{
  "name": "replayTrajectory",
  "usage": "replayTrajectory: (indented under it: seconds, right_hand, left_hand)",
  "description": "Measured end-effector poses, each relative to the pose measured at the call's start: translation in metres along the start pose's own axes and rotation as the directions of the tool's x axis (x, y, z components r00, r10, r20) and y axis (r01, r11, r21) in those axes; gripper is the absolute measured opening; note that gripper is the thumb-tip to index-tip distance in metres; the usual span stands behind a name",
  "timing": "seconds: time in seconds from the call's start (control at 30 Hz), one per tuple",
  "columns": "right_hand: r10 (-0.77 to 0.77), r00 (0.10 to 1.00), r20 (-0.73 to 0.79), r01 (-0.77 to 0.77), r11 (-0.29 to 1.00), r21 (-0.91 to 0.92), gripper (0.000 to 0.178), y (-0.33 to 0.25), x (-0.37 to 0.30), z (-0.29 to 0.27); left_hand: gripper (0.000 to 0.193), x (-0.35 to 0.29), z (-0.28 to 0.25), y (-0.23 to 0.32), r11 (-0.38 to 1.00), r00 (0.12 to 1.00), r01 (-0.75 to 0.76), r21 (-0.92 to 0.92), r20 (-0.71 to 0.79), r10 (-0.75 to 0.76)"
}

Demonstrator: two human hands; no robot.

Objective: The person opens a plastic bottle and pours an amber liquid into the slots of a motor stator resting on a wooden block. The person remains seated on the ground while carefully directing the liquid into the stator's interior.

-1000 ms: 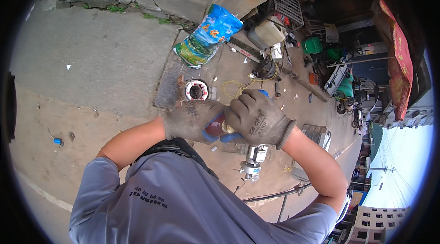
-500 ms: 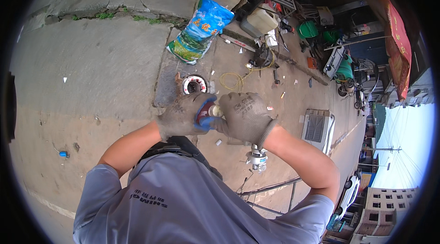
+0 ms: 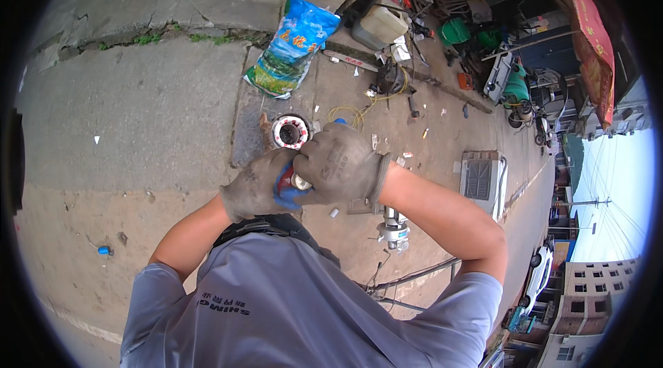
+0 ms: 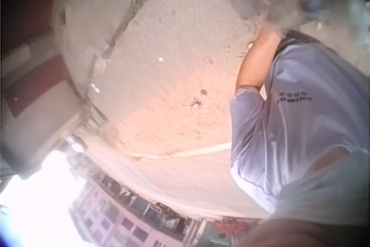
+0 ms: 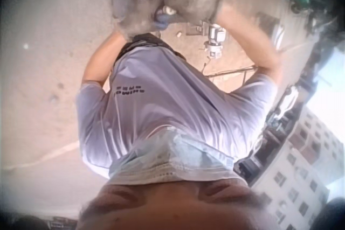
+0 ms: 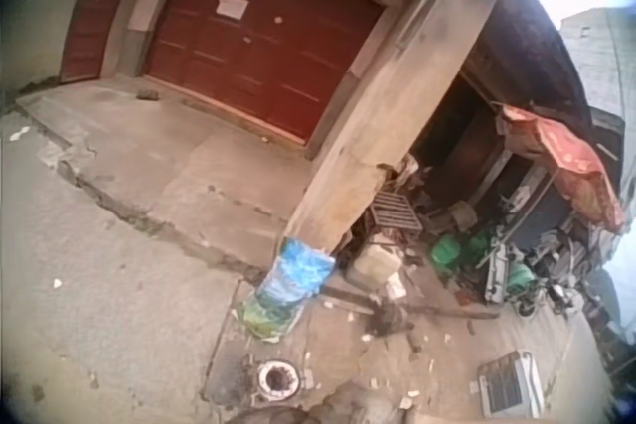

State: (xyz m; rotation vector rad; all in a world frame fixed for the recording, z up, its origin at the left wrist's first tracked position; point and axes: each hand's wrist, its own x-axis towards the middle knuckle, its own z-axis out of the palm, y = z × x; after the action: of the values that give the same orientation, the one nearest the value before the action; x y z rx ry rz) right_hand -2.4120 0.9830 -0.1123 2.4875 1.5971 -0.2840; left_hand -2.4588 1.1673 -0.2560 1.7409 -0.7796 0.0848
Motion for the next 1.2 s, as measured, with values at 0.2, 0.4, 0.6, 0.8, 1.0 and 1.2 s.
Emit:
replayTrajectory:
  seconds: [0.2,0.4,0.6,0.8,1.0,1.2]
  right_hand:
    - [0.180,0.960,-0.212,-0.175,0.984,0.044,0.051,-0.012,0.005,0.025]
    - [0.405,0.894,-0.189,-0.366,0.906,0.212,0.046,-0.019,0.012,0.044]
    - [0.681,0.700,-0.216,-0.437,0.647,0.624,0.062,-0.025,-0.008,0.103]
    - [0.935,0.355,0.016,-0.178,0.050,0.983,0.132,-0.088,-0.046,0.263]
    - [0.977,0.192,0.098,-0.179,-0.063,0.982,0.095,-0.109,0.000,0.371]
    - [0.955,0.047,0.293,0.215,-0.296,0.931,0.061,-0.077,0.020,0.427]
  left_hand:
    - [0.080,-0.009,-0.001,-0.011,0.993,0.993,0.119,0.006,0.003,-0.119]
    - [0.088,-0.015,0.004,-0.032,0.992,0.993,0.121,0.030,-0.019,-0.121]
    - [0.085,-0.011,0.020,-0.057,0.990,0.989,0.133,0.036,-0.072,-0.130]
    - [0.084,-0.003,0.059,-0.082,0.942,0.954,0.287,-0.175,-0.041,-0.298]
    - [0.080,0.023,0.105,-0.131,0.891,0.920,0.374,-0.258,0.221,-0.323]
    - [0.089,0.019,0.171,-0.220,0.926,0.890,0.348,-0.149,0.363,-0.276]
